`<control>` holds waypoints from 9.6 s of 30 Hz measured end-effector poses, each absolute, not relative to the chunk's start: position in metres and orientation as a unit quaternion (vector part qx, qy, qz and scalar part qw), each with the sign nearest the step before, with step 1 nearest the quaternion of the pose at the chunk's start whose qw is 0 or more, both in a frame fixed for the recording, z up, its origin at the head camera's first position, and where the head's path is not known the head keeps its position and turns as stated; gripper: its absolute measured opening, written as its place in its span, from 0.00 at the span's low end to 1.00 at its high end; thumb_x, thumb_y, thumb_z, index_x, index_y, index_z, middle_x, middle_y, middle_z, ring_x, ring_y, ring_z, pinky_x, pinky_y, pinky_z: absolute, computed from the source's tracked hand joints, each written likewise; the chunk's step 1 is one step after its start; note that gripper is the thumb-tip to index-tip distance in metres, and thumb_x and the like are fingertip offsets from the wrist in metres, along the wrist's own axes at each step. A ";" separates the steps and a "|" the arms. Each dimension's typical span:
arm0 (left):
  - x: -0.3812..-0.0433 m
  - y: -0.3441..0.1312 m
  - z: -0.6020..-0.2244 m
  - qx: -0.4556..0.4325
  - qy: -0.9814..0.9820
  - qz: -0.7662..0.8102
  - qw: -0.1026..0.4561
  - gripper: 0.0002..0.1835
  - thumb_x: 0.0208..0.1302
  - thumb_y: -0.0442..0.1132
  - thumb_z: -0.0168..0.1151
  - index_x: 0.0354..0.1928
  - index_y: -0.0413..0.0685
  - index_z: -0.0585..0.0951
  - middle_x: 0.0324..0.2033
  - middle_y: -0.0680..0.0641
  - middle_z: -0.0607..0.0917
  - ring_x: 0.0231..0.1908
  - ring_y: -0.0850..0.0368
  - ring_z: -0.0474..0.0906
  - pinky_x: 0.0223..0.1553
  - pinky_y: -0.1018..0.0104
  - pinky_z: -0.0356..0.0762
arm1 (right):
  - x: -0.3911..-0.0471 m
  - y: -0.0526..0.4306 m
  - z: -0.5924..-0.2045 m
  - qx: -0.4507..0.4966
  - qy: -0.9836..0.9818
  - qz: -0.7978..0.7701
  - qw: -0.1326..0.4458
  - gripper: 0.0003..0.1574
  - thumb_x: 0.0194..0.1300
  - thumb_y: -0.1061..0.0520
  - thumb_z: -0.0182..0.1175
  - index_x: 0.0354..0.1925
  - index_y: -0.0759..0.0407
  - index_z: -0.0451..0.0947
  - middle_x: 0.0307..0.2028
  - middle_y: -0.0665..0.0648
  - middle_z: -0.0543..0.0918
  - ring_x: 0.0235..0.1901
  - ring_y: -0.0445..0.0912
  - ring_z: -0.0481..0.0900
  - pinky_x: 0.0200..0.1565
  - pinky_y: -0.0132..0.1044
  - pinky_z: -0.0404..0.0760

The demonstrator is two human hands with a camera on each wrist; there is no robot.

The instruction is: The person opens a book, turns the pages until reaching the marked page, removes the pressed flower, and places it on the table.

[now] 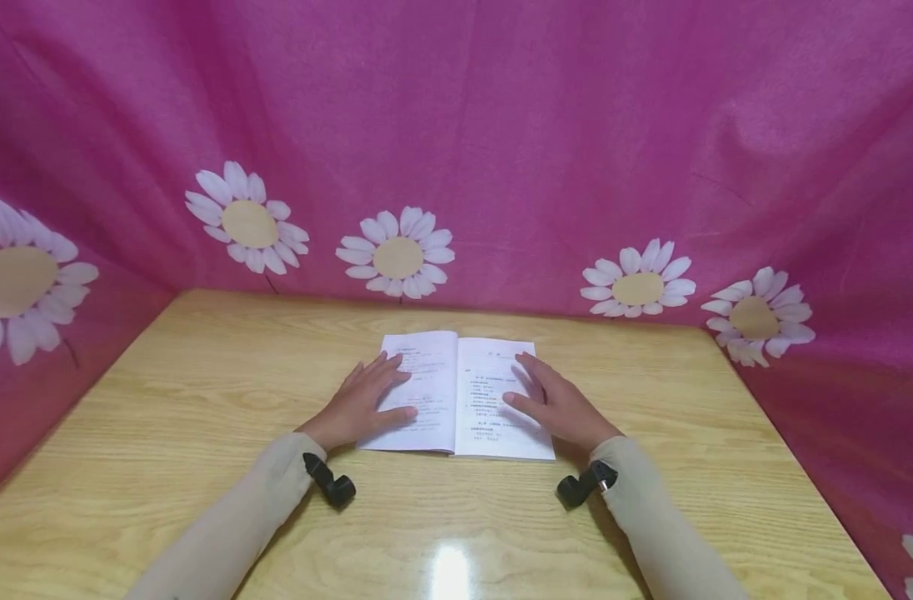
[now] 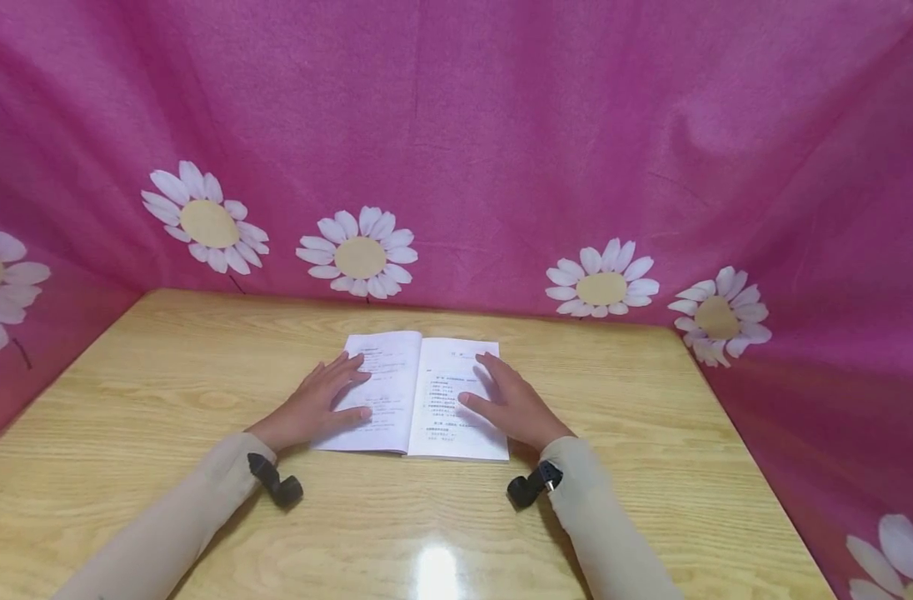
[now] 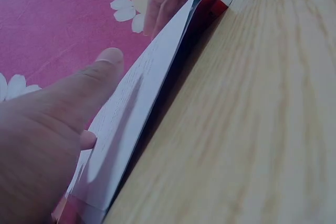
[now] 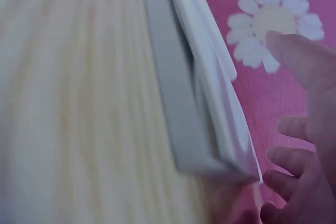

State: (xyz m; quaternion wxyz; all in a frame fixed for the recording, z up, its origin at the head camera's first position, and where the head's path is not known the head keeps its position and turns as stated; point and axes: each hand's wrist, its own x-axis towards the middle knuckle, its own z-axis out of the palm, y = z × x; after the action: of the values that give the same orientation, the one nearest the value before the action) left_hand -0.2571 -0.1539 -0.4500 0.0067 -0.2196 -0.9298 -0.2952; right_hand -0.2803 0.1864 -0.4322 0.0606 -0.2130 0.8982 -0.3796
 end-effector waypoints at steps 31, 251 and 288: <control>-0.255 -0.152 -0.445 -0.226 -0.946 -0.231 -0.019 0.47 0.59 0.66 0.59 0.73 0.46 0.60 0.75 0.45 0.52 0.74 0.48 0.40 0.72 0.47 0.31 | -0.287 0.198 -0.440 -0.208 0.925 -0.305 0.089 0.70 0.47 0.24 0.65 0.77 0.47 0.45 0.76 0.50 0.43 0.75 0.48 0.38 0.71 0.55 0.44; -0.254 -0.152 -0.451 -0.289 -0.928 -0.235 0.017 0.39 0.61 0.63 0.59 0.70 0.53 0.67 0.73 0.45 0.59 0.73 0.44 0.48 0.69 0.38 0.33 | -0.253 0.149 -0.428 -0.345 0.884 -0.313 0.037 0.41 0.68 0.39 0.56 0.72 0.54 0.59 0.73 0.61 0.56 0.73 0.54 0.50 0.70 0.55 0.51; -0.254 -0.152 -0.450 -0.285 -0.932 -0.224 0.011 0.40 0.61 0.66 0.58 0.71 0.55 0.66 0.73 0.47 0.58 0.73 0.45 0.46 0.69 0.38 0.32 | -0.278 0.191 -0.440 -0.232 0.922 -0.305 0.047 0.63 0.54 0.26 0.61 0.76 0.50 0.47 0.76 0.57 0.43 0.74 0.57 0.38 0.70 0.61 0.41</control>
State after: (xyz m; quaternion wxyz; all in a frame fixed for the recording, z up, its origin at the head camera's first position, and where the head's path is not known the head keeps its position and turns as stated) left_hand -0.2545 -0.1522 -0.4500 0.0112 -0.2853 -0.9318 -0.2243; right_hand -0.2779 0.1908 -0.4401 0.0473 -0.2321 0.9225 -0.3049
